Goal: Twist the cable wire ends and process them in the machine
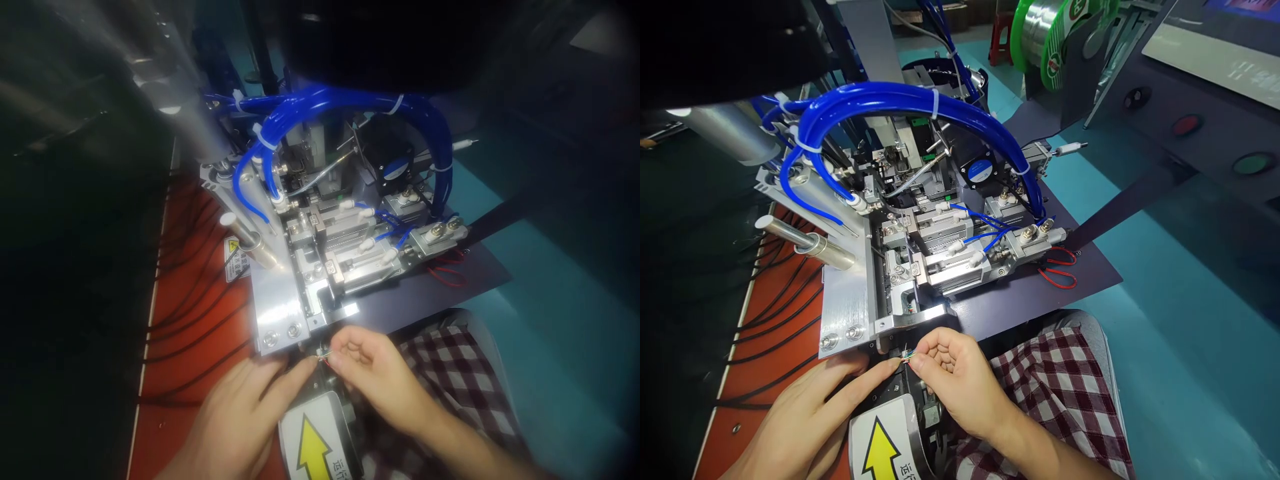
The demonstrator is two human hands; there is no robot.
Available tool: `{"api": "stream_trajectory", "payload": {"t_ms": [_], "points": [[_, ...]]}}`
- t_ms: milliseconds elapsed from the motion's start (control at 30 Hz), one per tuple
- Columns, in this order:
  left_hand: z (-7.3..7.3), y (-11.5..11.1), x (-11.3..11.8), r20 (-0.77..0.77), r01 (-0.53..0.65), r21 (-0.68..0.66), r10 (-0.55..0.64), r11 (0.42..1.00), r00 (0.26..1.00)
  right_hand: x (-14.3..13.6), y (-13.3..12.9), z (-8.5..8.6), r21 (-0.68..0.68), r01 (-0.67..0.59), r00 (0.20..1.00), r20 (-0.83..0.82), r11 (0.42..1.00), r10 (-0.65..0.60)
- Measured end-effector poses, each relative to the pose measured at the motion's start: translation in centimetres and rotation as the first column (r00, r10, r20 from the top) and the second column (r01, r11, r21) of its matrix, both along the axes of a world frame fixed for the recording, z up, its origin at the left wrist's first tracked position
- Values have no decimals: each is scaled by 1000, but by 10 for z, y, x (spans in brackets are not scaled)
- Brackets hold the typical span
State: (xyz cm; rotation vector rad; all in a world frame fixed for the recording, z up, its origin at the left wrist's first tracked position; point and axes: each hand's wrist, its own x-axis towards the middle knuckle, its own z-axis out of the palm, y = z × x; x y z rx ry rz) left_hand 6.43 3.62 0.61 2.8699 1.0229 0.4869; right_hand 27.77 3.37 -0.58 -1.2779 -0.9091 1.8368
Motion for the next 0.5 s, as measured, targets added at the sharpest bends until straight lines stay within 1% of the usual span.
{"api": "stream_trajectory", "payload": {"t_ms": [167,367,500], "points": [[0,-1,1,-3,-1,-6,1,1000,1000,1,-1,-1,12,-8,1000,16,1000,8],[7,1,10,44,-28,50,26,998,999,-1,-2,-1,9,-20,999,33,1000,20],[8,2,12,68,-36,62,32,997,997,0,-1,0,-4,-34,999,20,999,34]]}}
